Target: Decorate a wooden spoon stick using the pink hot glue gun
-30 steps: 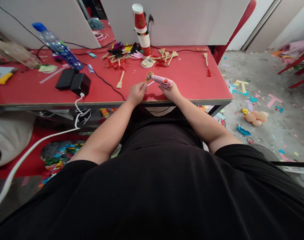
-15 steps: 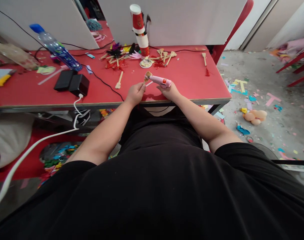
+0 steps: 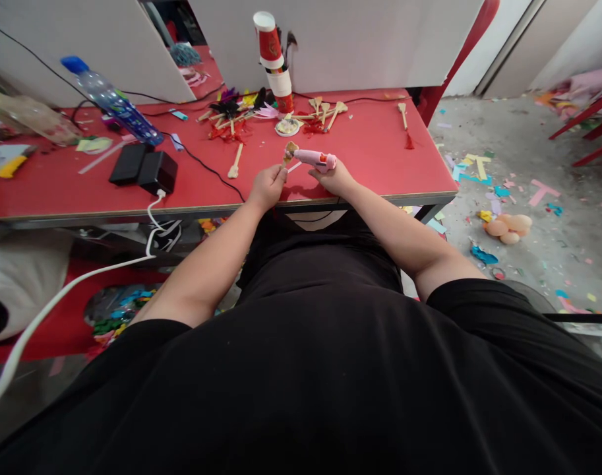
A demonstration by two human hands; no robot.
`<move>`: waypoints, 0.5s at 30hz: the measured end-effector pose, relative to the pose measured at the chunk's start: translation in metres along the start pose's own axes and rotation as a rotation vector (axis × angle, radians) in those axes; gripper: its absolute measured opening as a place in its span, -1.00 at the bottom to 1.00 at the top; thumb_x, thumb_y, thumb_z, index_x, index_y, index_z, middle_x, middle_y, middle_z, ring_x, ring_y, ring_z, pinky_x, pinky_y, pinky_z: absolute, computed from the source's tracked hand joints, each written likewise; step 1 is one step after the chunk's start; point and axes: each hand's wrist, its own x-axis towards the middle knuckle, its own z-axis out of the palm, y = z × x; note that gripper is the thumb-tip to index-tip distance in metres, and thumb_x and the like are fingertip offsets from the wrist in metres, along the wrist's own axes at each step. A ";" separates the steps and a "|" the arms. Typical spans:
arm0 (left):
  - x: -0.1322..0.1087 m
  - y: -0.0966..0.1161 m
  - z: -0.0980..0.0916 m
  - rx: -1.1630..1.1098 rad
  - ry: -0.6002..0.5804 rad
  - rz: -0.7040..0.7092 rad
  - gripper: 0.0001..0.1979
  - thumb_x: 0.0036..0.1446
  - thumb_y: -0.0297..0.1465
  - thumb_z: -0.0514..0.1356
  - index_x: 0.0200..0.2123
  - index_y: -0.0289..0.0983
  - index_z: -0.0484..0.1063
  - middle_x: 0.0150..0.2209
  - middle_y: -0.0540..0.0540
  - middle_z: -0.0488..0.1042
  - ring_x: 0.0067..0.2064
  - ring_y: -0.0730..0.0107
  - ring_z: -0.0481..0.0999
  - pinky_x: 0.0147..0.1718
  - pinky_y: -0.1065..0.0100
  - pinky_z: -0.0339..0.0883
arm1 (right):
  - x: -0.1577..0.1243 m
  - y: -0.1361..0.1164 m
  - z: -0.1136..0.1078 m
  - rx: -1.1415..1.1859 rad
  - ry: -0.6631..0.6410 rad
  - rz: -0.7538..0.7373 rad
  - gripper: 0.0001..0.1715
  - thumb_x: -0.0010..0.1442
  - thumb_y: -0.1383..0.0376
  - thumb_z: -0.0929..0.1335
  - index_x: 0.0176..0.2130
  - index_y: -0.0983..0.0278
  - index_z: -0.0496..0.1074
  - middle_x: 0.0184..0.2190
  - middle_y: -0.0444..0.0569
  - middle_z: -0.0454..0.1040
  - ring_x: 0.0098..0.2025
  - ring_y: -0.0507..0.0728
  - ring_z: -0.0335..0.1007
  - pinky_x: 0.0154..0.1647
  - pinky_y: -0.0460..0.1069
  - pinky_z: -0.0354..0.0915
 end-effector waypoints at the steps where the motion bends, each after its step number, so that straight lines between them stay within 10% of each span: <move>1: 0.000 0.000 0.000 0.001 0.003 -0.003 -0.43 0.55 0.15 0.03 -0.33 -0.14 0.40 -0.36 -0.17 0.56 -0.27 0.13 0.56 -0.18 0.13 0.36 | 0.000 -0.002 0.000 0.016 -0.018 0.011 -0.42 0.16 0.17 0.56 0.17 0.16 0.73 0.25 0.05 0.76 0.48 0.47 0.58 0.66 0.35 0.37; 15: 0.000 0.001 -0.002 0.011 -0.007 -0.026 -0.44 0.58 0.13 0.05 -0.30 -0.15 0.46 -0.34 -0.20 0.59 -0.22 0.08 0.63 -0.09 0.08 0.46 | 0.000 -0.018 -0.002 0.060 -0.099 0.041 -0.34 0.13 0.24 0.55 0.23 0.18 0.70 0.37 0.03 0.70 0.53 0.41 0.53 0.69 0.30 0.32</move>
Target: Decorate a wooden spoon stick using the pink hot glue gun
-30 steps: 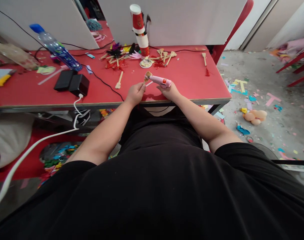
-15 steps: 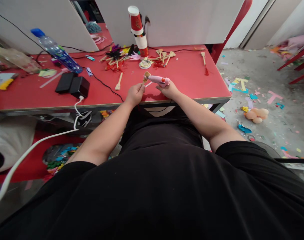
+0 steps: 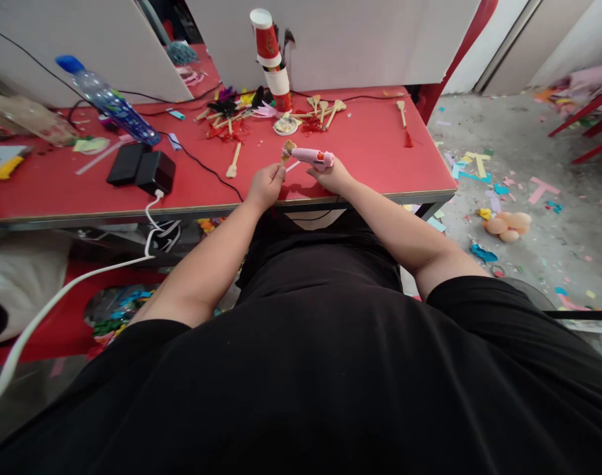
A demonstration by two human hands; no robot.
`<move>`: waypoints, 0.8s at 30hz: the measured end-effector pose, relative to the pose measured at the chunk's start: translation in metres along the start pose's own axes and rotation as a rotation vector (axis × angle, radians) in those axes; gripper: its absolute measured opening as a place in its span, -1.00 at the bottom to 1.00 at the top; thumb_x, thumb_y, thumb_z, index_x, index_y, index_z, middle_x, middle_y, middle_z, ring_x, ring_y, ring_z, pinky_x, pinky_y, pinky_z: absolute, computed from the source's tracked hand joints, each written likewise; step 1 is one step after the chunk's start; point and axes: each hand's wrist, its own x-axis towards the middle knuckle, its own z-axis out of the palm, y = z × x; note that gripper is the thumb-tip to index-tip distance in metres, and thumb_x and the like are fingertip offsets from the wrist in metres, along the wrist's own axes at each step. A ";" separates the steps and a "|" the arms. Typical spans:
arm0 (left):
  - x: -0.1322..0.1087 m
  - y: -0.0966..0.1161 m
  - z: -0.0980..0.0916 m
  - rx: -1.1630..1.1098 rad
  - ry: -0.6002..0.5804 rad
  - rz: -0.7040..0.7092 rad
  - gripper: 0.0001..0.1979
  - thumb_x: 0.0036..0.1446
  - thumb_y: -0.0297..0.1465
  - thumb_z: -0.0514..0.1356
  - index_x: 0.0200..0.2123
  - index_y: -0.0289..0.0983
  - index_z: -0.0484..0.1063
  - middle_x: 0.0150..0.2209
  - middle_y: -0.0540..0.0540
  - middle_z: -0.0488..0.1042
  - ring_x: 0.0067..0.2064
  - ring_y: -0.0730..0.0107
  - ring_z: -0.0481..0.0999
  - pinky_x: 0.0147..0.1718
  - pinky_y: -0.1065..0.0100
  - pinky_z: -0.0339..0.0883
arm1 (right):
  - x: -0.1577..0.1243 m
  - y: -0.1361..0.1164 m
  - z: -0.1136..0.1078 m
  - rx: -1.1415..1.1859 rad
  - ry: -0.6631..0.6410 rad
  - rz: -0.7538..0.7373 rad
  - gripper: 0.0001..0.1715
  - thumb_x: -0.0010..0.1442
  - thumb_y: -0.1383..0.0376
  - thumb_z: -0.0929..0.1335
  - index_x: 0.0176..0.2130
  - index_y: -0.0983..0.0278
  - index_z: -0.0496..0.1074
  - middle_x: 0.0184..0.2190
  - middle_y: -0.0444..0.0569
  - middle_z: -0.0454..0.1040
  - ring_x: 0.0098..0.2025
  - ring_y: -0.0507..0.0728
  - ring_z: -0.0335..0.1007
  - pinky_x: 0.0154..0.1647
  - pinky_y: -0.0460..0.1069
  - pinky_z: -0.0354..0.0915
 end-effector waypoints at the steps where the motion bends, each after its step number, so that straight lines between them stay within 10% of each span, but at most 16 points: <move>1: 0.000 0.000 0.000 0.004 -0.001 -0.002 -0.45 0.58 0.11 0.05 -0.30 -0.15 0.47 -0.34 -0.20 0.60 -0.22 0.08 0.63 -0.09 0.08 0.46 | 0.000 0.002 0.000 -0.008 0.004 -0.001 -0.32 0.13 0.23 0.55 0.24 0.19 0.69 0.36 0.04 0.71 0.52 0.42 0.55 0.69 0.34 0.33; 24: 0.001 -0.001 0.001 -0.013 0.004 0.002 -0.46 0.55 0.14 0.03 -0.32 -0.12 0.41 -0.37 -0.17 0.54 -0.26 0.11 0.53 -0.16 0.12 0.36 | 0.006 0.023 0.001 -0.147 0.083 0.065 -0.55 0.16 0.12 0.54 0.03 0.20 0.68 0.02 0.03 0.75 0.26 0.50 0.66 0.51 0.38 0.52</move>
